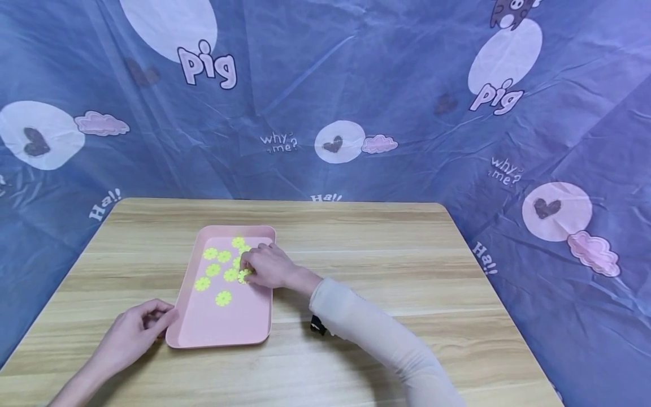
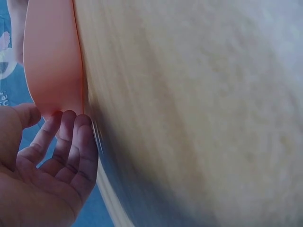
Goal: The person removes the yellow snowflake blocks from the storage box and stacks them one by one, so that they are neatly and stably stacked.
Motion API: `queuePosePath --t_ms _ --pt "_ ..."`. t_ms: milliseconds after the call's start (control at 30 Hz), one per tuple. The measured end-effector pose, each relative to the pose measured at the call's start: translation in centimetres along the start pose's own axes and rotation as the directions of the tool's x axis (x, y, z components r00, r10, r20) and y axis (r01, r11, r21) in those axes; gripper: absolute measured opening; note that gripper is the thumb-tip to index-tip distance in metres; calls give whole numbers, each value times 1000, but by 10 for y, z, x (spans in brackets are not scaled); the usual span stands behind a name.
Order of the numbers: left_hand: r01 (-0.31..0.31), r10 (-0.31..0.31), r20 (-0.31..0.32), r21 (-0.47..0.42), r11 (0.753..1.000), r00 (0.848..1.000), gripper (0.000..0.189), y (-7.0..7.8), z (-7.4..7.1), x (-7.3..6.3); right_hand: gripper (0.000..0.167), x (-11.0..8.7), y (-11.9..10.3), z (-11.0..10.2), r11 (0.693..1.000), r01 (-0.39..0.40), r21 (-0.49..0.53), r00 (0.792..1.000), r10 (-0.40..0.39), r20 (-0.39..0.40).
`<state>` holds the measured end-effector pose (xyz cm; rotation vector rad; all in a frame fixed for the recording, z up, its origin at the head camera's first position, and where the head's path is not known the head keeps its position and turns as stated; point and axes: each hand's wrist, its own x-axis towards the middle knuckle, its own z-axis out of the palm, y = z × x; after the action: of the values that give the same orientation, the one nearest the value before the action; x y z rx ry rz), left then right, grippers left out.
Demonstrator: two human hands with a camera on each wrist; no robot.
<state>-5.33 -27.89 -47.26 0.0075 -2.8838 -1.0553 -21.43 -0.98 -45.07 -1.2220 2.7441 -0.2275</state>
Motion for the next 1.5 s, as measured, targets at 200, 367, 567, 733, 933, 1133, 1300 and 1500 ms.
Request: queuePosePath --t_ms 200,367,567,733,933,1133,1300,1500 --pt "-5 6 -16 18 1000 1000 11 4 2 -5 10 -7 1 -3 999 28 28 999 -27 -40" --pt "-10 11 -28 47 999 1000 9 5 4 -8 8 -14 3 -5 996 32 87 996 -24 -91" --pt "-29 33 -52 81 996 998 8 5 6 -11 8 -24 6 -10 987 36 155 990 -14 -138" --pt "-44 49 -59 90 995 997 7 4 6 -9 7 -32 10 -15 965 29 259 989 10 -149" --pt "-55 61 -59 86 995 996 6 2 5 -7 9 -45 15 -23 922 10 387 983 62 -175" --pt "-48 53 -51 89 995 997 6 1 4 -6 8 -58 25 -27 886 0 464 970 113 -216" --pt "-50 55 -57 92 995 997 7 1 4 -6 7 -68 37 -25 847 -6 532 961 151 -231" --pt "-50 56 -53 98 994 997 7 1 4 -6 8 -80 51 -24 801 -2 599 953 183 -242"
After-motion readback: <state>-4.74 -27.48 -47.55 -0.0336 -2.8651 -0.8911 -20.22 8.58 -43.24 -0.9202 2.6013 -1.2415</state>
